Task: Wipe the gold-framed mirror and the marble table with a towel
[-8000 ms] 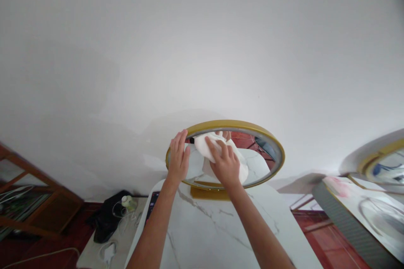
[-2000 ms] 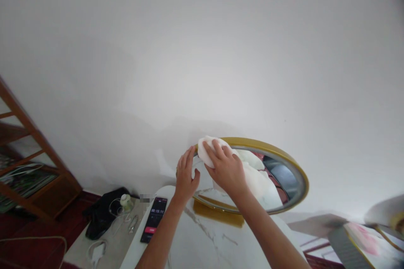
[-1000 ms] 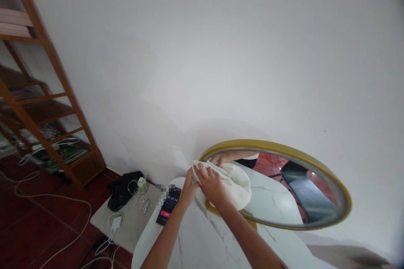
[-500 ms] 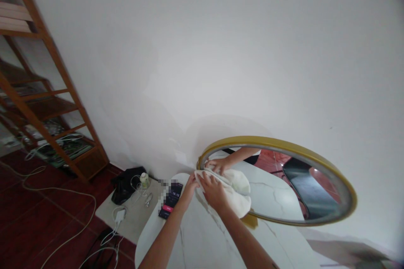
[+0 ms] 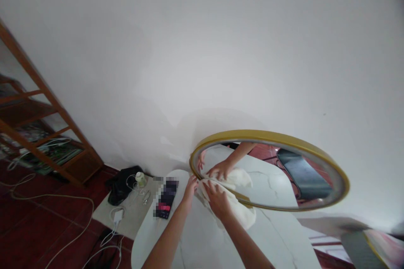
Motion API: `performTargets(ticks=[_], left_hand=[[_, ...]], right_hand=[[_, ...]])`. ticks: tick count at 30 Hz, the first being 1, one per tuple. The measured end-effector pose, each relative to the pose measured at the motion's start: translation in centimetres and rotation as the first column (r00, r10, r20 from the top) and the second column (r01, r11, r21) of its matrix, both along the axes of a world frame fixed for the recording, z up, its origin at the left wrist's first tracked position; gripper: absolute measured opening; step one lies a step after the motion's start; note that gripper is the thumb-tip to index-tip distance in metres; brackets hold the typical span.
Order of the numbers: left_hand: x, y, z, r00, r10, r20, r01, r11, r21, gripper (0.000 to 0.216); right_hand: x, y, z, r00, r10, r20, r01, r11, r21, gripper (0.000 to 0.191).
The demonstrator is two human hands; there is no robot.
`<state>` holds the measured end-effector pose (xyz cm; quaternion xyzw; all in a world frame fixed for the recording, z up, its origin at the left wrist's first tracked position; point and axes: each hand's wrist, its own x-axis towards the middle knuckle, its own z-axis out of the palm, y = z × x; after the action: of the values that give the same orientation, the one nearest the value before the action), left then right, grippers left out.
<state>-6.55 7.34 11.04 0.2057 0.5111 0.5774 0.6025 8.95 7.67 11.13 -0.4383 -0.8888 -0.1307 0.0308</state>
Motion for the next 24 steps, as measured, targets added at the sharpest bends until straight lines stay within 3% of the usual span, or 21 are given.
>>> performTargets(ticks=[8,17,24], left_hand=[[4.7,-0.3,-1.7,0.986,-0.070,0.149,0.092,0.985,-0.143,0.047],[11.1,-0.1,-3.6,0.967,-0.047,0.250,0.115,0.957,-0.265,0.021],[15.3,0.3,-3.5,0.947,-0.049,0.316,0.167,0.918,-0.359,0.005]], right_hand=[[3.3,-0.8,-2.9,0.987,-0.083,-0.134,0.071,0.993,-0.093,0.054],[8.4,-1.5,-3.4,0.965,-0.163,-0.205,0.127,0.976,-0.179,0.052],[13.8,-2.1,-3.8,0.950,-0.232,-0.209,0.185,0.958,-0.219,0.054]])
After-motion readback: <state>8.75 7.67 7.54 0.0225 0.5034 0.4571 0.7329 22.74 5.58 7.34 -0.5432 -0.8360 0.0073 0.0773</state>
